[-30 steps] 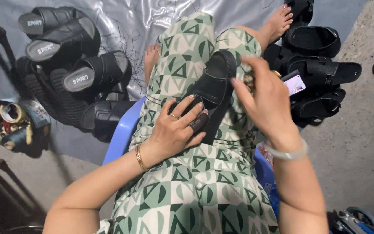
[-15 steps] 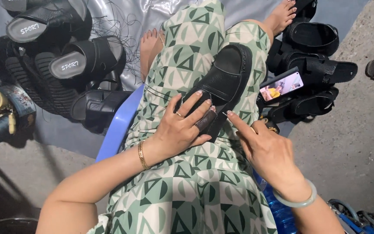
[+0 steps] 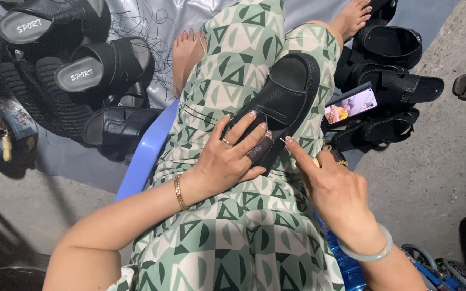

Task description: Hand-stitching the leather strap of a black sandal using a needle and thread.

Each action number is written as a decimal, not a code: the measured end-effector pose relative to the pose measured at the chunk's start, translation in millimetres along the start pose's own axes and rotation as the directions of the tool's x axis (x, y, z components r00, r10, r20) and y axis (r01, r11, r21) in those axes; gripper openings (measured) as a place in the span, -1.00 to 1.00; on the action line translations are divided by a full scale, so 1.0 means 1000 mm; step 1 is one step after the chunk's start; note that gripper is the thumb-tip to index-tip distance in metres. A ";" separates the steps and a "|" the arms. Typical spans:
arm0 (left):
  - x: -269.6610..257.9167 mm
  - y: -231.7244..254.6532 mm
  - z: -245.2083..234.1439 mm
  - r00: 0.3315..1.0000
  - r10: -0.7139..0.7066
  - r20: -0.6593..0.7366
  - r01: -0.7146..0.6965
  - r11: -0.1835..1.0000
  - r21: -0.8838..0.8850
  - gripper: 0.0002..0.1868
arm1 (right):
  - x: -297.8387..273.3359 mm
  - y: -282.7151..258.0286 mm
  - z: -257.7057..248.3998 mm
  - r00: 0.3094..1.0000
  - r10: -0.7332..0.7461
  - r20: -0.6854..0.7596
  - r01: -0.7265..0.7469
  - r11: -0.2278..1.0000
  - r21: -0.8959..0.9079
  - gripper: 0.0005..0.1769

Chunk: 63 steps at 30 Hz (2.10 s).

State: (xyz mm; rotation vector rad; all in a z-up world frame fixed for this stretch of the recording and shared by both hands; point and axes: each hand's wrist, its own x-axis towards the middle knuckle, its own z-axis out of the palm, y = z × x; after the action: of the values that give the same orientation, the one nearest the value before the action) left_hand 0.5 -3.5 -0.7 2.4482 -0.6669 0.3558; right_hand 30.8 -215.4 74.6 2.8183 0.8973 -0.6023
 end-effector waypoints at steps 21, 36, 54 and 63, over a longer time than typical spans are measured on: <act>-0.001 0.017 0.012 0.996 -0.012 -0.083 0.017 0.998 0.064 -0.60 | 0.013 0.001 0.002 0.993 -0.066 -0.094 0.060 0.996 -0.064 -0.36; 0.000 0.015 0.014 0.999 0.008 -0.054 -0.005 0.999 0.052 -0.57 | 0.014 0.009 0.057 0.971 -0.038 -0.236 0.052 0.997 0.056 -0.25; -0.009 0.010 0.020 0.998 -0.011 -0.064 0.014 0.999 0.037 -0.56 | 0.018 0.011 0.080 0.947 -0.067 -0.316 0.095 0.993 0.075 -0.22; 0.008 0.002 0.000 0.987 0.054 -0.154 -0.049 0.998 0.030 -0.79 | 0.019 -0.008 0.047 0.912 -0.021 -0.410 0.054 0.996 0.069 -0.35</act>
State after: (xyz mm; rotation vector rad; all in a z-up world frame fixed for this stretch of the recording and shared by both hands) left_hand 5.7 -8.2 3.5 2.4014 -0.6631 0.5718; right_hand 24.7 -209.3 24.2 3.0644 1.0094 -0.0406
